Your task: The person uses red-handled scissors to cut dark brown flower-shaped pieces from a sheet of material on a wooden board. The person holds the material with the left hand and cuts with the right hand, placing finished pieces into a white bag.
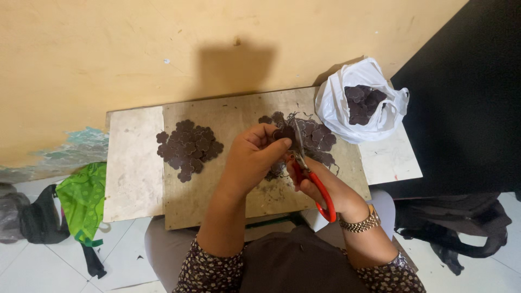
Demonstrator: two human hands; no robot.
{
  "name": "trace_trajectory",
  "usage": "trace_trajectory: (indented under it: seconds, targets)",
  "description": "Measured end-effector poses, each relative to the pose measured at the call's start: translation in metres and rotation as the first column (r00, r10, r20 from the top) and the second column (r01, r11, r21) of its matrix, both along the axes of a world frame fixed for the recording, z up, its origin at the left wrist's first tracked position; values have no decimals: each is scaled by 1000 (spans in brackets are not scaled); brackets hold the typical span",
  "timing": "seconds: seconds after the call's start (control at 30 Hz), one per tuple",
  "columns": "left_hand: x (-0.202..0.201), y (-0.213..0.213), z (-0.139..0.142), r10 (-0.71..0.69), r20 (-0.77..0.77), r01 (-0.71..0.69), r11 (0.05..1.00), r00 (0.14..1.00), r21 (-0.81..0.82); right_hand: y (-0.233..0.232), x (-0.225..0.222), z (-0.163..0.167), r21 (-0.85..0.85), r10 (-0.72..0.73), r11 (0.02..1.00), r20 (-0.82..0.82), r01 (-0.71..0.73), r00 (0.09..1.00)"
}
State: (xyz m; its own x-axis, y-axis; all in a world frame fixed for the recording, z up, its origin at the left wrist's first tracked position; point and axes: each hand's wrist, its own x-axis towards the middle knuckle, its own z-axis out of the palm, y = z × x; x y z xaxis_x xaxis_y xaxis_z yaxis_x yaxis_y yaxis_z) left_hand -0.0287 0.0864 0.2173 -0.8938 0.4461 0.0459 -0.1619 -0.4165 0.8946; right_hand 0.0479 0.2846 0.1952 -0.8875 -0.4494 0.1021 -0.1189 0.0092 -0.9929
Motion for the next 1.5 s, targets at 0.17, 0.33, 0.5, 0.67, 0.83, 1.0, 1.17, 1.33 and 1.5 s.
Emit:
trace_trajectory:
  seconds: [0.17, 0.33, 0.5, 0.67, 0.83, 1.0, 1.17, 1.33, 1.5]
  targets:
    - [-1, -1, 1, 8, -21, -9, 999, 1000, -34, 3, -2, 1, 138, -46, 989, -9, 47, 999]
    - [-1, 0, 0, 30, -15, -31, 999, 999, -35, 0, -2, 2, 15, 8, 1000, -18, -7, 1000]
    - [0, 0, 1, 16, 6, -16, 1000, 1000, -15, -1, -3, 2, 70, -30, 997, -17, 32, 999]
    - [2, 0, 1, 15, 0, -15, 1000, 1000, 12, -3, -1, 2, 99, -83, 992, -1, 83, 997]
    - [7, 1, 4, 44, -7, -44, 998, 999, -55, -4, 3, 5, 66, -62, 996, -9, 62, 998]
    - [10, 6, 5, 50, -13, -51, 997, 999, -52, -1, 7, 7, -73, 26, 997, 6, -26, 1000]
    - [11, 9, 4, 81, -30, -82, 995, 996, -55, 4, 5, 3, 23, -9, 1000, 21, 9, 1000]
    - [10, 9, 0, 73, -26, -74, 996, 997, -56, 6, 6, -2, 99, -59, 993, -10, 60, 998]
    - [9, 9, -3, 64, -3, -64, 998, 998, -15, 5, 7, 0, 79, -56, 995, 5, 55, 998]
